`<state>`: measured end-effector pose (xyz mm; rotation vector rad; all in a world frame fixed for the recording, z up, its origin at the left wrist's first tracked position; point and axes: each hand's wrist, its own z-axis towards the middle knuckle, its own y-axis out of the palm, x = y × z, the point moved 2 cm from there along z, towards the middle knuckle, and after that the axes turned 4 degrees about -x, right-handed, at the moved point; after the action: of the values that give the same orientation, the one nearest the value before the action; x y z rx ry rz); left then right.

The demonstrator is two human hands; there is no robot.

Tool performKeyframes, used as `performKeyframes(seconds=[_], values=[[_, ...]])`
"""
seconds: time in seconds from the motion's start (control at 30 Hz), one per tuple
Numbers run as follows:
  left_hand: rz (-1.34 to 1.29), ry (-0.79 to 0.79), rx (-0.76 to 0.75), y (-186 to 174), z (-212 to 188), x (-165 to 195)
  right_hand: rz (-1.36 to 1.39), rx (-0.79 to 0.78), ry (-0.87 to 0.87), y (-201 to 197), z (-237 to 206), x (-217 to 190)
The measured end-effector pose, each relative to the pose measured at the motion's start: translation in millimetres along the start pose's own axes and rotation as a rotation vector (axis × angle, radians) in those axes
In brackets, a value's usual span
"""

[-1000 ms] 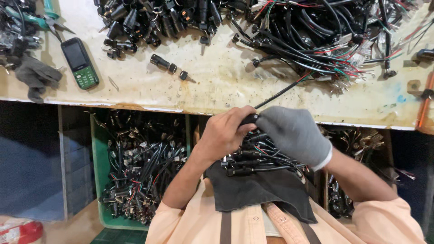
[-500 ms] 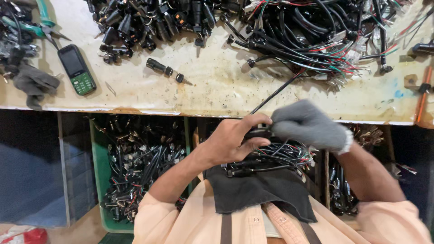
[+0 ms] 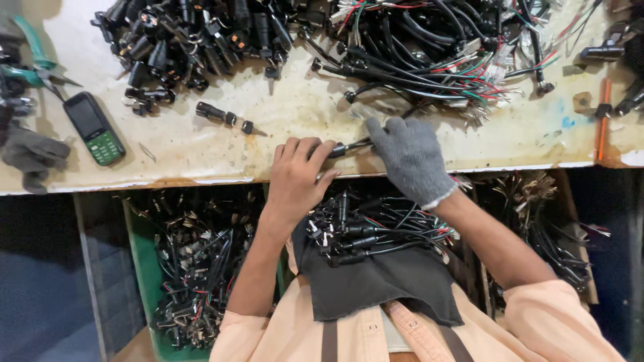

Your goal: The person repeatedly picks a black cylindrical component and a short wire harness from piles on a workbench, aligns them, and presses them together to form a connected assembly. The person places each completed unit on the bench and continues the cycle with new parts.

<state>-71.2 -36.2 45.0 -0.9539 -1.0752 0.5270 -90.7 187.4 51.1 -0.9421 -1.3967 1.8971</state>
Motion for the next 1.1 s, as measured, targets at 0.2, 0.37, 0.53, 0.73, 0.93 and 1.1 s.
performKeyframes(seconds=[0.2,0.37,0.53,0.73,0.93,1.1], values=[[0.047,-0.002,0.105,-5.2,-8.5,-12.0,-0.020,0.054,-0.128,-22.7,9.0,-8.4],[-0.452,0.129,-0.074,-13.2,-43.5,6.1,0.379,-0.255,0.252,-49.9,-69.7,-6.4],[-0.467,0.301,-0.343,11.6,-73.4,31.4,0.555,-0.931,0.086,-32.2,-135.4,-20.2],[-0.461,0.384,-0.343,32.8,-81.9,40.4,0.351,-0.281,0.202,-50.9,-82.6,5.7],[-0.230,0.255,-0.089,15.6,-66.7,40.9,-0.181,0.235,-0.141,-19.7,68.4,16.1],[0.203,-0.201,0.255,-24.0,-57.2,-18.7,-0.245,0.183,-0.158,-8.1,96.3,18.2]])
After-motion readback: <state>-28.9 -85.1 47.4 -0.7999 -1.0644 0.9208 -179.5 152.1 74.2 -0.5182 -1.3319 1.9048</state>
